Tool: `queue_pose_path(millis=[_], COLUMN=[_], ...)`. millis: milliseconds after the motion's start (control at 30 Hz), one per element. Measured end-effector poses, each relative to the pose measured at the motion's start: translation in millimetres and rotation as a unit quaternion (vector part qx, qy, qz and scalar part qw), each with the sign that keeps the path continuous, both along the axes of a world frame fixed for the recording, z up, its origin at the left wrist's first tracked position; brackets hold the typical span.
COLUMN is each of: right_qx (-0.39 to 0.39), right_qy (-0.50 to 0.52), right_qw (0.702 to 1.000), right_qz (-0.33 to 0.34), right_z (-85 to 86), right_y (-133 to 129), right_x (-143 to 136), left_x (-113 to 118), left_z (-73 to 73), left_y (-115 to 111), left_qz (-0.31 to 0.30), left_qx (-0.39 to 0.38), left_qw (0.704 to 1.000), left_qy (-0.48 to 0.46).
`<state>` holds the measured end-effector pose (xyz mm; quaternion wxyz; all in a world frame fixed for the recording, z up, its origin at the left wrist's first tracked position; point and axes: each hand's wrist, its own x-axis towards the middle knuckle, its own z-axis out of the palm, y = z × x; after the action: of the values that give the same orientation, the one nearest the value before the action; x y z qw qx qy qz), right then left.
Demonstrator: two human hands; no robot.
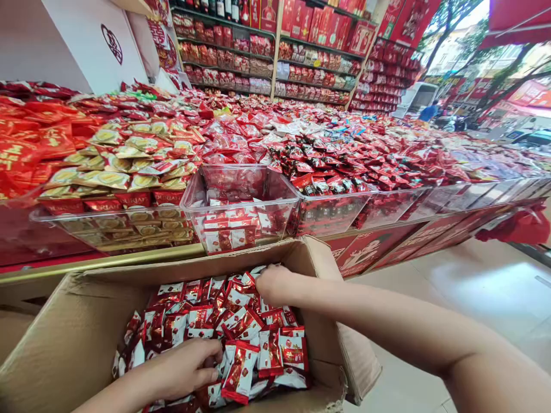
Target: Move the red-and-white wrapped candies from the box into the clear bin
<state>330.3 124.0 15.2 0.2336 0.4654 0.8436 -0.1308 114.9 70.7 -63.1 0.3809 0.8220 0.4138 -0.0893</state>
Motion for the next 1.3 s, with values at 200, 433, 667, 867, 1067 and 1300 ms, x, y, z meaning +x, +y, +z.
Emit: queue_pose_path(millis=[200,433,667,867,1067,1300], right_qx=[-0.029,0.008,-0.113,-0.185,0.148,0.34], right_qy=[-0.031,0.047,0.357,0.464,0.494,0.352], right_qw=[0.999,0.997,0.923,0.85,0.856,0.871], right_qz=[-0.012,-0.06,-0.089,-0.169,-0.021,-0.042], right_z=[-28.0,7.4,26.7,23.5,111.7,170.3], right_y=[15,7,-6,-9,-2,52], right_x=[-5,1,-9,-14,13,47], left_x=[-1,5,23,23,15,11], left_z=[10.1,27.4,48.7,65.5,64.6,50.6], left_y=[5,18,11,7,12,21], left_qz=[0.013,0.169,0.254,0.253,0.309,0.288], left_qx=[-0.002,-0.017,-0.182,-0.198,-0.172,-0.137], left_qw=[1.0,0.966,0.869,0.848,0.84,0.877], left_qy=[-0.022,-0.193,-0.385,-0.421,-0.411,-0.359])
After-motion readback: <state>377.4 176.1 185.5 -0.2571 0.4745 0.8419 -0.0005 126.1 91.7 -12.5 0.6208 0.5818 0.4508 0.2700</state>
